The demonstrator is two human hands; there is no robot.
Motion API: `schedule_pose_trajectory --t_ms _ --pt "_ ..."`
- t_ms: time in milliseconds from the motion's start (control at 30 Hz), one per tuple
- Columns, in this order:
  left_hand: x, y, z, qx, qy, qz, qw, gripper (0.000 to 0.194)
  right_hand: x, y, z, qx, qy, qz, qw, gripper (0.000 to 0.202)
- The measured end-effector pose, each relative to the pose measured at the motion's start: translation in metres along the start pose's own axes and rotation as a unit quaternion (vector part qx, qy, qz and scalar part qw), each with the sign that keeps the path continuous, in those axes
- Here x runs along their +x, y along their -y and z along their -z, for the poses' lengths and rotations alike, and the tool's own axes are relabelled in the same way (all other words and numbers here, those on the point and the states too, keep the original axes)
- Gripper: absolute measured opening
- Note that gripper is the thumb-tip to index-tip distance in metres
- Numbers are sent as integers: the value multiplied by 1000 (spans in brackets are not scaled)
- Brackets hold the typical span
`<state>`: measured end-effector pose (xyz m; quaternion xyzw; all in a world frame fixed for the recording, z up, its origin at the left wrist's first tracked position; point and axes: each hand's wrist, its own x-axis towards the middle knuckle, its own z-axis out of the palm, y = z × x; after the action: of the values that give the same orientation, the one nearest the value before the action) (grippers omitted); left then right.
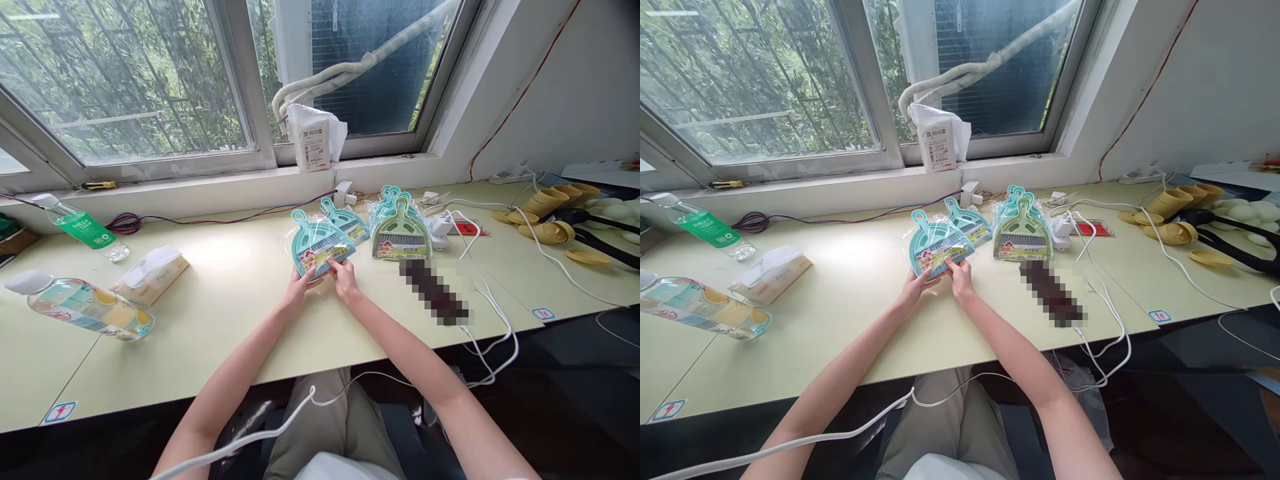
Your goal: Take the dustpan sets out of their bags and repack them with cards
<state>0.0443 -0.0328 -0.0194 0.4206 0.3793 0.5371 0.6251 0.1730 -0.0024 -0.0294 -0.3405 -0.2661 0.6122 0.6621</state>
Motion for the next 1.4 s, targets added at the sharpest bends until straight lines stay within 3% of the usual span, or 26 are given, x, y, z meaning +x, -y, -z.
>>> schedule_pose_trajectory --t_ms 267,567,800,1033,1133,1267,1333,1400 --pt "10 -11 18 20 -28 -17 999 46 4 1 0 -3 27 -11 1000 22" --pt "8 -12 24 118 -18 -35 992 56 11 8 3 -15 -10 -96 995 12" --pt "9 -20 32 103 34 -36 993 57 17 19 11 -21 -41 -49 998 21" --pt "4 -24 30 111 44 -33 992 54 18 19 12 -24 -60 -66 996 21" --pt "7 -25 32 93 26 -25 995 54 19 23 12 -42 -39 -87 995 22" --pt "12 -32 43 49 1 -10 999 61 16 31 8 -111 56 -122 985 29" --pt "15 -35 50 34 -10 -3 999 64 12 33 5 -177 95 -93 975 32" --pt "18 -38 57 21 -26 6 999 64 7 35 4 -247 94 -10 964 34"
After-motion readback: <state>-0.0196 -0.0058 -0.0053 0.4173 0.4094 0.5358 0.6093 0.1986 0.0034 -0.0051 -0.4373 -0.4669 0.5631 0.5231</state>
